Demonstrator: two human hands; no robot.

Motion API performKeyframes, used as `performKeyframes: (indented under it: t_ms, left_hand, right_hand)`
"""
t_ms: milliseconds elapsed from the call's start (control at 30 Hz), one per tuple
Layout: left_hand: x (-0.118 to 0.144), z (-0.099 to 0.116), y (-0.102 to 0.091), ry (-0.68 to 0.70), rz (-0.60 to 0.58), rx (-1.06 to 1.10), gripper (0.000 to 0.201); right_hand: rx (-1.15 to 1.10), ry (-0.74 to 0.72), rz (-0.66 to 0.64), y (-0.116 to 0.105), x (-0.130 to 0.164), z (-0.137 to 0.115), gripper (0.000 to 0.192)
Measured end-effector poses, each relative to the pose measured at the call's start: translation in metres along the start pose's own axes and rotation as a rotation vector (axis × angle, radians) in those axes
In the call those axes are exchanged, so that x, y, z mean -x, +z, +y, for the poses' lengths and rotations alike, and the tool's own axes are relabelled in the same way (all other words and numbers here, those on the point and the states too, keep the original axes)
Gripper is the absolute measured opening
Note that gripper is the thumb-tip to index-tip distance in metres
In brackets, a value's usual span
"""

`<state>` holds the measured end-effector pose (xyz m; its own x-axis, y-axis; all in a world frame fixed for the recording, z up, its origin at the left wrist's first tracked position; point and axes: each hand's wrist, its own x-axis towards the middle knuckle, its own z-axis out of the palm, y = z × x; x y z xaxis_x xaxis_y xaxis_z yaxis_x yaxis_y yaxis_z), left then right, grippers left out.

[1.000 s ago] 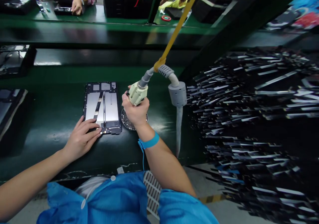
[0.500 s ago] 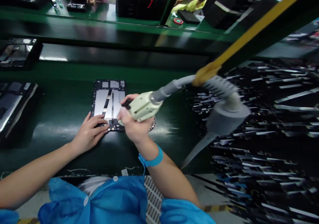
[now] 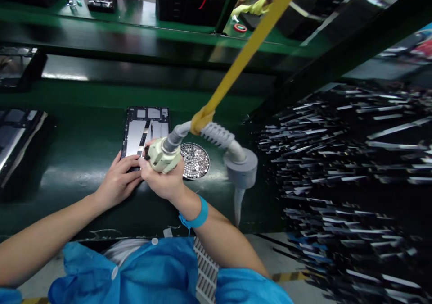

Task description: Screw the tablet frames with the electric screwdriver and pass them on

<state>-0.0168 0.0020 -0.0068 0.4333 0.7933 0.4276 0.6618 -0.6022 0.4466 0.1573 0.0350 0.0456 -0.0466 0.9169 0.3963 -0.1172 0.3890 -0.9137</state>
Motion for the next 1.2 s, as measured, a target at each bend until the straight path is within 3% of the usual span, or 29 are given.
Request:
performKeyframes:
  t_ms: [200,367,433,533,633,833,1200]
  left_hand:
    - [0.003,-0.002,-0.001,0.028,0.010,-0.024,0.024]
    - [0.003,-0.004,0.000,0.027,0.013,-0.018,0.021]
    - [0.003,-0.004,0.000,0.023,0.007,-0.013,0.019]
    - [0.003,-0.005,0.000,0.022,0.002,-0.013,0.017]
    - [0.003,-0.006,0.000,0.033,0.000,-0.009,0.017]
    - [0.004,-0.009,0.000,0.041,0.000,0.000,0.018]
    - [0.006,-0.010,-0.001,0.038,-0.005,0.006,0.020]
  right_hand:
    - [0.122,-0.090,-0.026,0.003,0.002,-0.002,0.023]
    - [0.075,-0.104,-0.058,-0.006,-0.007,-0.006,0.024]
    - [0.060,-0.111,0.049,-0.019,-0.018,-0.006,0.022]
    - [0.139,-0.179,0.327,-0.045,-0.039,-0.001,0.020]
    - [0.203,-0.182,0.444,-0.065,-0.054,0.011,0.022]
    - [0.244,-0.144,0.444,-0.075,-0.059,0.030,0.024]
    - [0.246,-0.133,0.442,-0.077,-0.060,0.043,0.025]
